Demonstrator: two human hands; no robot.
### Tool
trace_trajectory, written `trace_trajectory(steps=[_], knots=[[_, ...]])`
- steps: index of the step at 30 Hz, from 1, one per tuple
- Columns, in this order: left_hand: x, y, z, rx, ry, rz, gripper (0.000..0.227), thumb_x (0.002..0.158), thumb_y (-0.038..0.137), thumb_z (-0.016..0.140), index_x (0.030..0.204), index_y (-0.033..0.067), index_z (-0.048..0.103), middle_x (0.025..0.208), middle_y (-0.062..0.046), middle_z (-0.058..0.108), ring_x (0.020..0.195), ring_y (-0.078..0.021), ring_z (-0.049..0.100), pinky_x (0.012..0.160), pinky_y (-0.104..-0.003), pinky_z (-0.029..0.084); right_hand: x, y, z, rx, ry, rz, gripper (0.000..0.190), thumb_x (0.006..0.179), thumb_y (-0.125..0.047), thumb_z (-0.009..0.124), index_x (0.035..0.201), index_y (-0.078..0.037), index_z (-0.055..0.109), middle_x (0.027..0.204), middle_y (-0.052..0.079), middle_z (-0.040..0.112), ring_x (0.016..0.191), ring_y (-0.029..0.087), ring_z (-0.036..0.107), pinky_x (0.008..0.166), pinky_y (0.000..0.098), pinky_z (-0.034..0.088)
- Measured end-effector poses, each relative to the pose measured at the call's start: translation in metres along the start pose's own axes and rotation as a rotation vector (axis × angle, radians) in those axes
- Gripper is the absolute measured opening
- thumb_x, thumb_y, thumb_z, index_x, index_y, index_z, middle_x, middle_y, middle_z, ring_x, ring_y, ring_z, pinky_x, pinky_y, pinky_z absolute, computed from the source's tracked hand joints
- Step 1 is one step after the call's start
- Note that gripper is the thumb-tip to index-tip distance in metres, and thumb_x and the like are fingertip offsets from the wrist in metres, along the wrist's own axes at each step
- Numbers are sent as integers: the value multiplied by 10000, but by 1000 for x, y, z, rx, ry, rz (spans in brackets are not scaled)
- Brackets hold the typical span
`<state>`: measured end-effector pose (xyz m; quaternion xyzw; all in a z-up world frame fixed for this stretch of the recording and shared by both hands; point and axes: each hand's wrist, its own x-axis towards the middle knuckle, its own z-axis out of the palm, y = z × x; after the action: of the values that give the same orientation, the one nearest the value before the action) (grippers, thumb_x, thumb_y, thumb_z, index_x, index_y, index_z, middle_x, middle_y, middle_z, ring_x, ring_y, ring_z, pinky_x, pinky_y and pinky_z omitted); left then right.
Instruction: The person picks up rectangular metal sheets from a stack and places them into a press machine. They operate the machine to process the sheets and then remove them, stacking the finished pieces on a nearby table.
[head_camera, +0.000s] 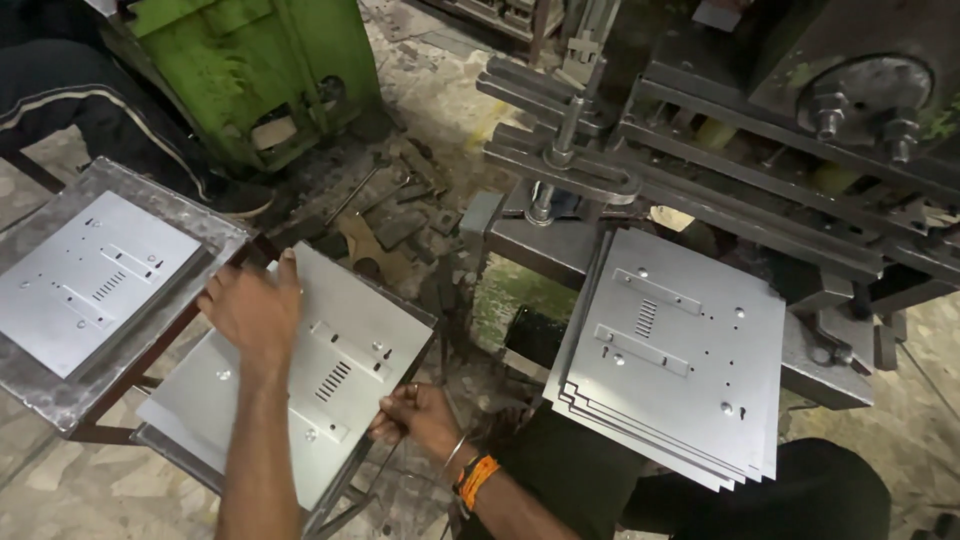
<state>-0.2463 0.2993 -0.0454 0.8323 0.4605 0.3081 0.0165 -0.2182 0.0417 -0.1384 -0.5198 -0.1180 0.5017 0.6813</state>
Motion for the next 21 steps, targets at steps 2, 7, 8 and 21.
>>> trace_trajectory(steps=[2, 7, 8, 21], knots=[[7, -1, -5, -16, 15, 19, 591, 1018, 557, 670, 1036, -27, 762, 1094, -250, 651, 1125, -433, 584, 974, -546, 420, 0, -2, 0, -23, -7, -4, 189, 1032, -118, 636, 987, 62, 671, 838, 130, 765, 683, 177, 742, 565, 282, 570], [19, 2, -31, -205, -77, -26, 604, 1031, 556, 648, 1010, -40, 746, 1135, -270, 629, 1064, -461, 612, 889, -542, 486, -11, -27, 13, -109, -9, -38, 180, 1005, -125, 655, 1022, 53, 678, 861, 120, 763, 715, 160, 735, 598, 272, 556], [19, 0, -34, -229, -96, -4, 607, 1034, 563, 642, 1032, -35, 745, 1127, -279, 643, 1023, -473, 622, 874, -547, 490, -14, -29, 14, -153, -6, -53, 173, 975, -112, 682, 1046, 46, 684, 877, 113, 757, 734, 151, 727, 621, 272, 562], [1, 83, -86, -796, -518, -47, 594, 982, 541, 565, 1114, -4, 763, 987, -159, 779, 946, -219, 699, 875, -360, 502, -93, -81, -26, -726, 518, -383, 342, 924, -221, 810, 972, 46, 602, 775, 99, 651, 663, 137, 530, 594, 321, 497]])
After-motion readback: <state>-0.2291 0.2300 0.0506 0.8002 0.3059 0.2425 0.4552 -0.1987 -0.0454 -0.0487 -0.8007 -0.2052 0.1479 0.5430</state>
